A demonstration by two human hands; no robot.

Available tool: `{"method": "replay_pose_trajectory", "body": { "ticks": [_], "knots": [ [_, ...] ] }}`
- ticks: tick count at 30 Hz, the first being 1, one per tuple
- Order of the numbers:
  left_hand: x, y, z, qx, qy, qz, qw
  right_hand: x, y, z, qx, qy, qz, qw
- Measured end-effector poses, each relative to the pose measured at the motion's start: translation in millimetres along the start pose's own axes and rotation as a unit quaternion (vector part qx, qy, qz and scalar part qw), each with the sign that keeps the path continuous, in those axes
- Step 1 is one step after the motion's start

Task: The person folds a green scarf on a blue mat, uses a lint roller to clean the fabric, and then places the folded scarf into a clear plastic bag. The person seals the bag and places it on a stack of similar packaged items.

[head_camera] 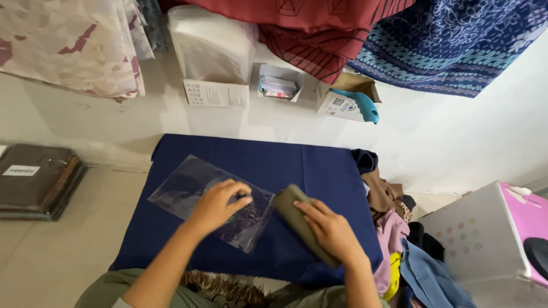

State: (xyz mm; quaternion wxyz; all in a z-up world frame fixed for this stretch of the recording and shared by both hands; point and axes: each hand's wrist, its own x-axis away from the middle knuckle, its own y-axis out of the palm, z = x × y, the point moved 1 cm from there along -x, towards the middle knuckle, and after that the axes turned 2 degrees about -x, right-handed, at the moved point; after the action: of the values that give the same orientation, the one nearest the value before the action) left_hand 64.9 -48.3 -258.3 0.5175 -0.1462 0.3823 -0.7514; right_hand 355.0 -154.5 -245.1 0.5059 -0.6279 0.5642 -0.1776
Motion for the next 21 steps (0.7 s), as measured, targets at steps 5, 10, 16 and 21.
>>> {"method": "replay_pose_trajectory", "body": {
  "ticks": [5, 10, 16, 21],
  "knots": [
    [0, 29, -38, -0.114, 0.157, -0.047, 0.980, -4, 2, -1, 0.014, 0.019, -0.017, 1.000],
    [-11, 50, -49, -0.143, 0.154, -0.049, 0.976, -29, 4, -22, 0.000, 0.031, -0.067, 0.997],
    [-15, 65, -63, -0.140, 0.157, -0.027, 0.977, -32, 26, -17, 0.000, 0.052, -0.123, 0.991],
    [-3, 32, -38, -0.021, 0.099, -0.040, 0.994, -27, 30, -15, 0.015, 0.086, -0.165, 0.982]
  ]
}}
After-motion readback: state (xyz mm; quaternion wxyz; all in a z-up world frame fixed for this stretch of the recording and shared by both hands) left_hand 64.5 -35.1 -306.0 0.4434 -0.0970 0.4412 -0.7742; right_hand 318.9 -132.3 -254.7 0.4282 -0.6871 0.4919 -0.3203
